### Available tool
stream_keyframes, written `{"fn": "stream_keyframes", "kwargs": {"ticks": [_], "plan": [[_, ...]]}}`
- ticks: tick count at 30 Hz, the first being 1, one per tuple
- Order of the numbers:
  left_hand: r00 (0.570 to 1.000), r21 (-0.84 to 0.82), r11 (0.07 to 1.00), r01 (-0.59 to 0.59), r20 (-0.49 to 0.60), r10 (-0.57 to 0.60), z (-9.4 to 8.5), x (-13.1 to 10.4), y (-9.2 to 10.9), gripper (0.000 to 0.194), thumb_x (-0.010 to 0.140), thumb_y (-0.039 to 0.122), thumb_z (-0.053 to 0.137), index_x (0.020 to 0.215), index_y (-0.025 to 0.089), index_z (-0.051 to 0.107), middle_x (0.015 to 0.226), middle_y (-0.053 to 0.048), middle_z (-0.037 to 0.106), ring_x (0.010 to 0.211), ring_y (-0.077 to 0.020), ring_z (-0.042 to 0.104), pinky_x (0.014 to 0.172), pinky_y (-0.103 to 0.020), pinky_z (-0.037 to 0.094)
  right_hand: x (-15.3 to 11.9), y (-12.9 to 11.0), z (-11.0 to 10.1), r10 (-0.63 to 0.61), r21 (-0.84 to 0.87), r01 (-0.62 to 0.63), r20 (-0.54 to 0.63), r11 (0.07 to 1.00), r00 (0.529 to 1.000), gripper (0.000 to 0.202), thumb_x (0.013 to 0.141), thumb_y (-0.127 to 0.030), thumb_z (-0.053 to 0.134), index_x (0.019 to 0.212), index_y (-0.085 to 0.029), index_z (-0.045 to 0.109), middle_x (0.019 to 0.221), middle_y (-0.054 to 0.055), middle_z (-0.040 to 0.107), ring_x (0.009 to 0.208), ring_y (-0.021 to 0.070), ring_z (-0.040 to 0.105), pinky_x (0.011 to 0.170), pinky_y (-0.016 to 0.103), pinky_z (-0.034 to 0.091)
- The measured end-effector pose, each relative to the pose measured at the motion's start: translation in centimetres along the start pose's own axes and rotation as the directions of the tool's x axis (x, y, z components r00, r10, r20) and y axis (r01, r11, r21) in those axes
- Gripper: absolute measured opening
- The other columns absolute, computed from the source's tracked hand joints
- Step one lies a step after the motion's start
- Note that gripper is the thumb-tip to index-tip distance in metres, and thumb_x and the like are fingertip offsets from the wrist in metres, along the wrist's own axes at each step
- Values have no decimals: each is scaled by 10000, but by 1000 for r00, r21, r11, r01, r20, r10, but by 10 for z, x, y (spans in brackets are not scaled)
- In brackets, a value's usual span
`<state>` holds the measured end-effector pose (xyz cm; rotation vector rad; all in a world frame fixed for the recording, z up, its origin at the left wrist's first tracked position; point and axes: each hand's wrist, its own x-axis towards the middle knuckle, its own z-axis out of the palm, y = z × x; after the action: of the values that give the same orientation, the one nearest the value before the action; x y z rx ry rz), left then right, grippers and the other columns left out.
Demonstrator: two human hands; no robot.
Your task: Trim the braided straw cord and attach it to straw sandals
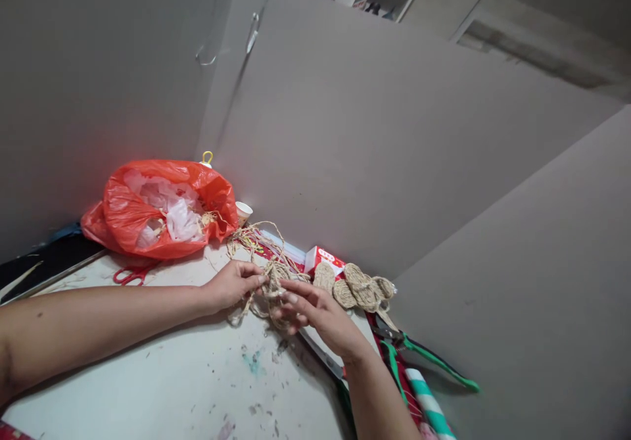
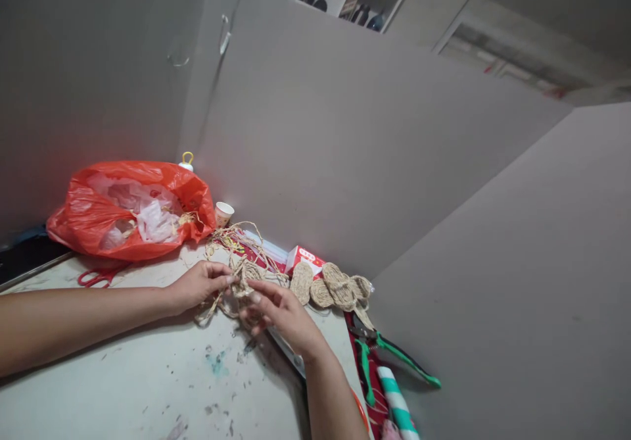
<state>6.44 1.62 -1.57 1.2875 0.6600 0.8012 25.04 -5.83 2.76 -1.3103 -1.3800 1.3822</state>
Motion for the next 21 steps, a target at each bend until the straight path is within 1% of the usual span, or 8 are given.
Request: {"fn": "stream_keyframes", "kwargs": {"ticks": [3,7,10,12,16,17,20,21], "plan": [[996,-20,999,31,-84,-33,-2,4,5,248,696,378,675,675,142,602,537,27,539,411,-59,385,458,-232,239,-5,-6,-20,-31,-28,28,-120,999,992,442,776,-510,606,1067,-179,630,929,102,676,657,167,649,466,234,462],[992,-75,995,63,-103,-71,-5,6,7,214,687,349,684,715,142,633,583,6,587,434,-71,441,467,-235,259,-22,-6,-78,-72,-101,35,-388,994,919,467,717,-573,610,939,-165,658,876,126,694,528,144,594,411,231,390],[993,-86,994,71,-91,-79,-6,6,6,216,683,349,692,731,144,646,596,3,596,446,-74,462,476,-235,272,-34,-3,-117,-41,-384,-364,-734,849,678,291,644,-460,674,669,-170,659,535,75,630,397,145,508,375,241,321],[993,-81,994,74,-84,-81,-6,6,4,224,681,356,696,737,144,648,596,5,592,443,-72,460,475,-234,274,-38,-6,-125,-153,-472,-499,-819,726,552,236,634,-406,660,588,-175,640,401,42,542,362,147,468,374,249,302],[997,-60,997,55,-57,-59,-6,6,4,244,682,376,697,731,143,643,594,7,581,444,-72,452,481,-239,288,-33,-21,-94,-456,-577,-236,-788,782,414,323,723,-445,566,766,-141,667,534,51,615,423,144,516,416,248,363],[997,-57,997,47,-54,-50,-6,6,4,249,683,381,697,729,142,641,595,6,581,451,-74,455,487,-240,295,-29,-23,-81,-466,-587,-137,-746,798,476,352,723,-471,574,777,-135,664,586,59,633,444,142,530,423,245,379],[998,-53,998,27,-48,-30,-5,5,6,255,691,391,693,712,144,633,587,9,571,471,-75,458,501,-238,305,-13,-17,-46,-337,-570,3,-482,821,809,422,689,-470,643,962,-148,664,848,83,679,507,134,566,457,250,428],[999,-54,998,22,-40,-25,-5,4,6,258,693,394,691,703,144,627,582,12,564,474,-74,456,501,-237,304,-8,-12,-36,-278,-578,6,-385,816,880,491,683,-440,664,1093,-172,627,963,87,670,529,126,570,482,256,443]]}}
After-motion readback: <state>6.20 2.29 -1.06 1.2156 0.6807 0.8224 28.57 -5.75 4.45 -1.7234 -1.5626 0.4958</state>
